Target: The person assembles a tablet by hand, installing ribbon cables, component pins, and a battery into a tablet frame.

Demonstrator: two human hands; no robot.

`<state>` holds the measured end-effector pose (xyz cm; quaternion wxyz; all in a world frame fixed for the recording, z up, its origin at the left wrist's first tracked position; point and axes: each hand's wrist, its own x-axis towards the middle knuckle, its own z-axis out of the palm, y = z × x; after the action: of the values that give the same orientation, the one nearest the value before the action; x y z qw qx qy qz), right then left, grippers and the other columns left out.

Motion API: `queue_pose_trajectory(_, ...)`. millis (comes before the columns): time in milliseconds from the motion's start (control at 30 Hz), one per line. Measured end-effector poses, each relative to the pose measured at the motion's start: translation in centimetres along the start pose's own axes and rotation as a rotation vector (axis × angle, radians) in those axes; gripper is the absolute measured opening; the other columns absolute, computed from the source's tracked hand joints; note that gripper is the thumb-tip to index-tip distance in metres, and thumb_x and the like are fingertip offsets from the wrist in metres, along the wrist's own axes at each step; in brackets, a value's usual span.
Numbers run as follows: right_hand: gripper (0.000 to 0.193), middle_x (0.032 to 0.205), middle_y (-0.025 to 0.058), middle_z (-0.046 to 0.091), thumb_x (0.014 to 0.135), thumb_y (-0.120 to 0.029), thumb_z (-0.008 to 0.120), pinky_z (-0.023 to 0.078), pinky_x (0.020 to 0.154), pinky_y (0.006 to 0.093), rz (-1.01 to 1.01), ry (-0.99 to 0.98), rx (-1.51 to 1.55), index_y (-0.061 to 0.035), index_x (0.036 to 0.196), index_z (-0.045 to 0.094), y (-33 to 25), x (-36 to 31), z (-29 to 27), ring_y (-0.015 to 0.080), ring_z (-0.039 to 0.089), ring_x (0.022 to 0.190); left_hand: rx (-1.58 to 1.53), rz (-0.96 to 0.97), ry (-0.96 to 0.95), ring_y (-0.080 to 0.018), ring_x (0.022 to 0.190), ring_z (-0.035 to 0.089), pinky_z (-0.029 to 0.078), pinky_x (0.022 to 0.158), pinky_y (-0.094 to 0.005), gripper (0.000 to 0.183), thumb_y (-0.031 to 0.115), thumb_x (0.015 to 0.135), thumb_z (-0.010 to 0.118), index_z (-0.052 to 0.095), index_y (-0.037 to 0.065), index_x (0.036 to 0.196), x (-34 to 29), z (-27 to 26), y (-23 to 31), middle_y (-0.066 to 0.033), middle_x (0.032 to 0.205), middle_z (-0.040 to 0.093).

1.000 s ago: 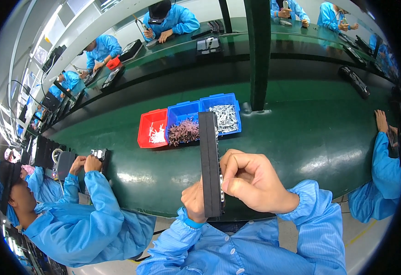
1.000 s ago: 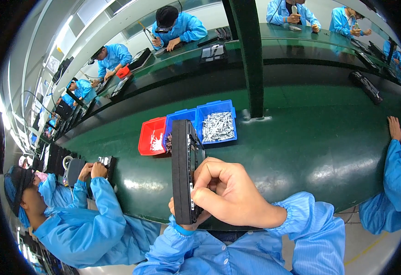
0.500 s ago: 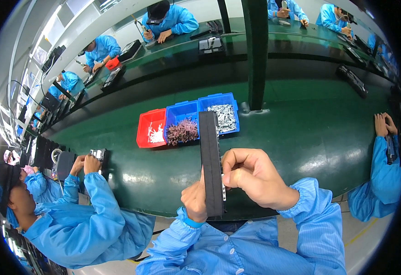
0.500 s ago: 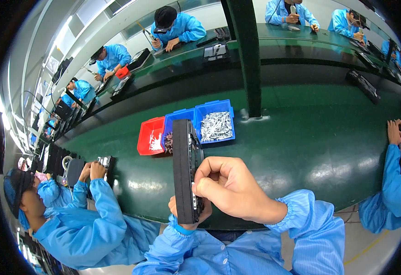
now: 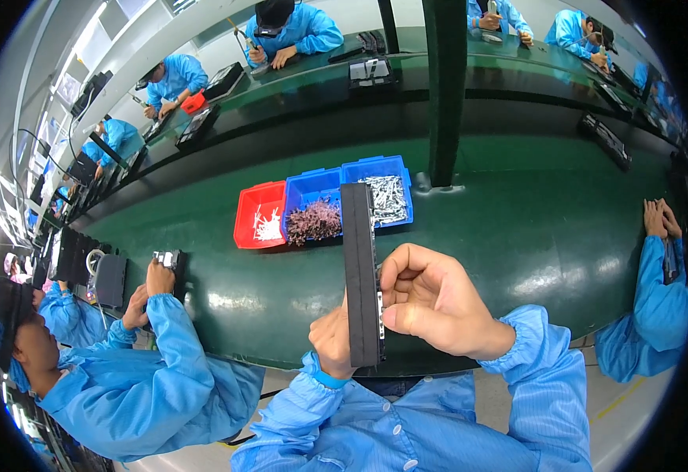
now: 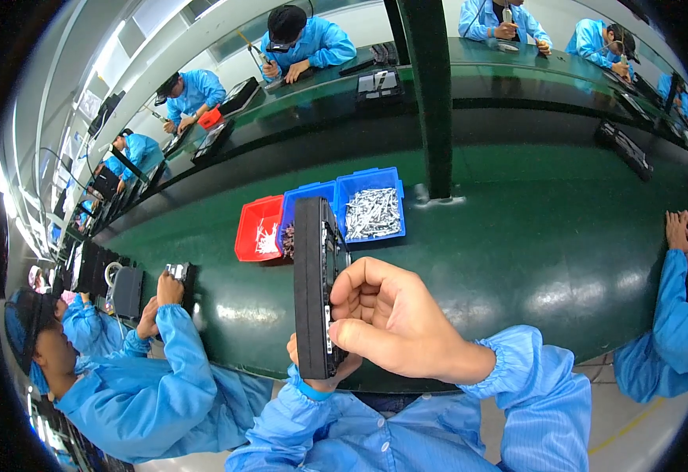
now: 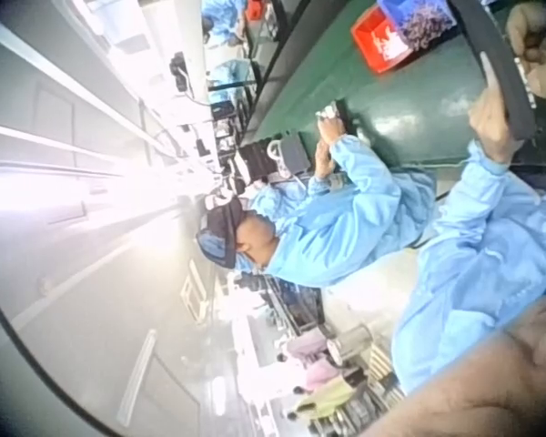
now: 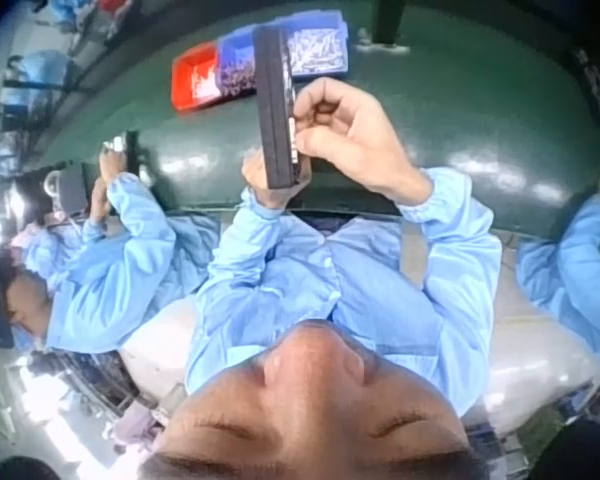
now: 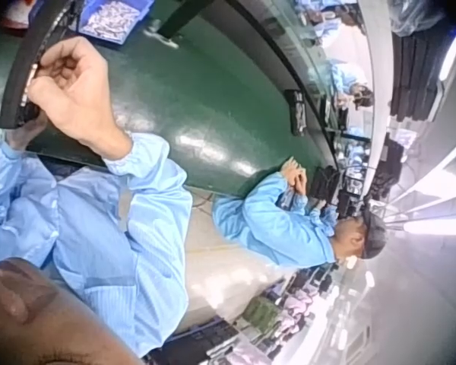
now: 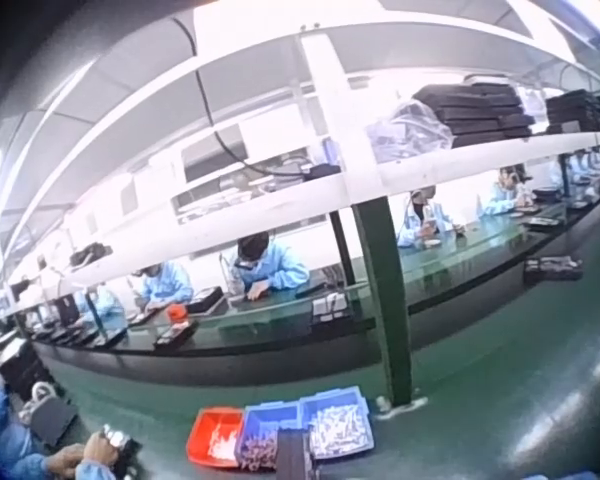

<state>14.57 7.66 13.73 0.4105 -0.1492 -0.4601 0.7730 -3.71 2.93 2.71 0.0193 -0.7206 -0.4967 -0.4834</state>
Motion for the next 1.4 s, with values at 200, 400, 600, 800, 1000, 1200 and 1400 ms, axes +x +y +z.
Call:
queue_pose_trajectory(200,0.029,0.102,0.0061,0.054,0.079,0.005,0.064,0.050,0.085,0.0264,-0.007,-0.005,-0.011,-0.0014,0.103,0.048,0.1,-0.2,0.1,0.0121,0.059,0.097,-0.001,0.122,-0.016,-0.0202,0.058,0.068,0.052,0.051,-0.0297,0.060,0.004,0.073,0.074,0.055,-0.016,0.127,1.2,-0.2,0.4,-0.0128,0.078,0.071)
queue_pose_trajectory(400,0.037,0.106,0.0069,0.051,0.077,0.007,0.065,0.047,0.090,0.0300,-0.127,-0.058,-0.060,-0.0006,0.108,0.046,0.9,-0.8,0.3,0.0135,0.055,0.102,-0.197,-0.082,-0.019,-0.0197,0.062,0.071,0.054,0.054,-0.0286,0.061,0.005,0.072,0.076,0.055,-0.016,0.126,0.9,0.4,0.9,-0.0093,0.078,0.073)
queue_pose_trajectory(600,0.036,0.105,0.0071,0.054,0.080,0.005,0.065,0.048,0.086,0.0274,-0.040,0.011,-0.017,-0.0001,0.111,0.047,0.2,-0.5,0.2,0.0121,0.056,0.097,0.006,0.049,-0.049,-0.0198,0.075,0.071,0.058,0.067,-0.0318,0.040,0.013,0.060,0.090,0.071,0.004,0.094,0.1,-0.3,0.0,-0.0078,0.082,0.071)
queue_pose_trajectory(800,0.033,0.101,0.0061,0.055,0.081,0.005,0.063,0.049,0.084,0.0256,-0.024,0.032,-0.041,-0.0006,0.109,0.048,-0.1,-0.4,0.3,0.0115,0.058,0.093,-0.010,0.169,0.027,-0.0195,0.051,0.064,0.049,0.047,-0.0297,0.055,0.003,0.072,0.074,0.060,-0.014,0.122,1.0,0.2,0.0,-0.0180,0.086,0.073)
queue_pose_trajectory(1000,0.040,0.108,0.0069,0.051,0.078,0.003,0.067,0.048,0.089,0.0294,-0.078,0.001,-0.048,-0.0006,0.111,0.045,0.7,-0.5,0.3,0.0137,0.055,0.101,0.012,0.131,0.044,-0.0188,0.059,0.069,0.053,0.051,-0.0282,0.064,0.005,0.073,0.076,0.053,-0.015,0.129,1.9,0.1,0.8,-0.0104,0.076,0.073)
queue_pose_trajectory(1200,0.043,0.109,0.0074,0.050,0.076,0.002,0.069,0.047,0.089,0.0306,-0.101,-0.027,-0.052,-0.0013,0.112,0.045,1.0,-0.9,0.3,0.0142,0.054,0.101,-0.165,-0.009,0.004,-0.0202,0.062,0.071,0.055,0.054,-0.0287,0.062,0.005,0.073,0.076,0.055,-0.015,0.127,1.9,0.0,1.6,-0.0097,0.078,0.073)
queue_pose_trajectory(1400,0.036,0.100,0.0047,0.057,0.082,-0.004,0.074,0.047,0.079,0.0235,-0.145,0.108,-0.177,-0.0021,0.111,0.051,-1.4,-1.2,-1.7,0.0088,0.055,0.088,0.040,0.047,0.013,-0.0222,0.058,0.067,0.051,0.050,-0.0293,0.029,0.007,0.075,0.074,0.068,-0.006,0.100,0.2,-0.3,0.2,-0.0139,0.080,0.070)
